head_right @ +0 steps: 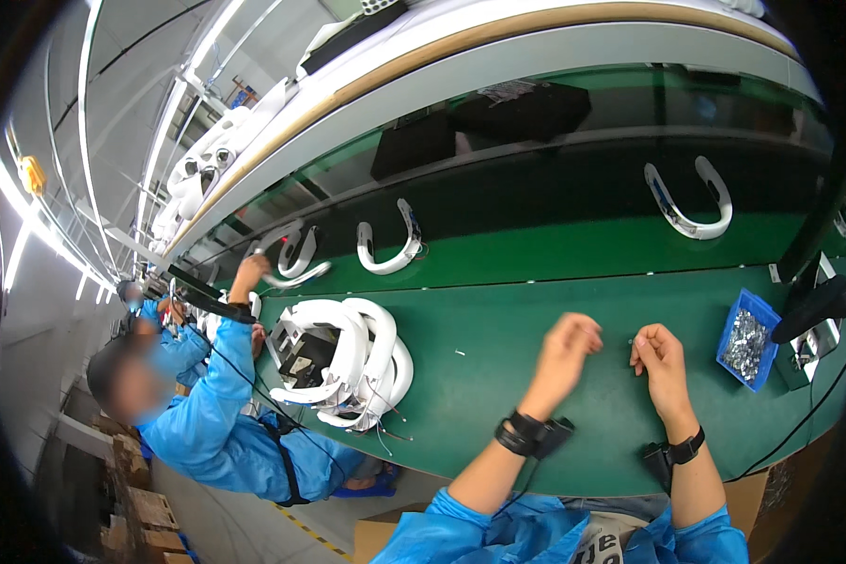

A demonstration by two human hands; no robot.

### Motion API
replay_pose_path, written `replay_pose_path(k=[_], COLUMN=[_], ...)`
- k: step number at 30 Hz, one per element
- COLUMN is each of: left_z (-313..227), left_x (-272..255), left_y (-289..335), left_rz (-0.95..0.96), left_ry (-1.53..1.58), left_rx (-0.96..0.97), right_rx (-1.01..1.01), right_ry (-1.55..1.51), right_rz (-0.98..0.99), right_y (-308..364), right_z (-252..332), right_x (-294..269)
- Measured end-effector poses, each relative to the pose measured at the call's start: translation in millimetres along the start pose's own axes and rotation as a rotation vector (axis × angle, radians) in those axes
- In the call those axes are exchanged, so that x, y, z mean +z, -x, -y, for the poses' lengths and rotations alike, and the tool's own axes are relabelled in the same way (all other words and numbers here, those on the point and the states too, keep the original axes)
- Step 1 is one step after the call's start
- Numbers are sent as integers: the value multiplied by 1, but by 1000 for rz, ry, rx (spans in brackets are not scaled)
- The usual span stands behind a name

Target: Assembling electronic components using an electric screwdriver at a factory workbench.

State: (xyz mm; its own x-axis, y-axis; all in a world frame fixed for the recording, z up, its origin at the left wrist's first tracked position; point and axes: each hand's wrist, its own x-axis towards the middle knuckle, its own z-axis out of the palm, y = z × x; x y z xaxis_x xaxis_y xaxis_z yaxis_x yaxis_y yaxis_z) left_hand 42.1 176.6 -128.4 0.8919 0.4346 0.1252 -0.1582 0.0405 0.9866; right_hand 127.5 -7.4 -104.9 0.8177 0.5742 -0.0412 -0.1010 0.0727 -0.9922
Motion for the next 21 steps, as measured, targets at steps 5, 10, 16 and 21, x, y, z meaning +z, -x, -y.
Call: replay_pose_path(k=[5, 10, 16, 21], left_z=[-41, -46, -19, -83], left_x=[-129, -253, -294, -239], left_y=[-78, -132, -153, -136], left_rz=[-491, -834, -510, -70], left_ry=[-558, -1614, -1810, -1306], left_rx=[184, 48, -99, 50], right_rx=[49, 104, 144, 119], right_ry=[-19, -16, -13, 1], right_rz=[-22, 77, 102, 71], right_y=[1, 4, 7, 8], right_z=[4, 7, 0, 8], right_x=[-5, 1, 0, -2])
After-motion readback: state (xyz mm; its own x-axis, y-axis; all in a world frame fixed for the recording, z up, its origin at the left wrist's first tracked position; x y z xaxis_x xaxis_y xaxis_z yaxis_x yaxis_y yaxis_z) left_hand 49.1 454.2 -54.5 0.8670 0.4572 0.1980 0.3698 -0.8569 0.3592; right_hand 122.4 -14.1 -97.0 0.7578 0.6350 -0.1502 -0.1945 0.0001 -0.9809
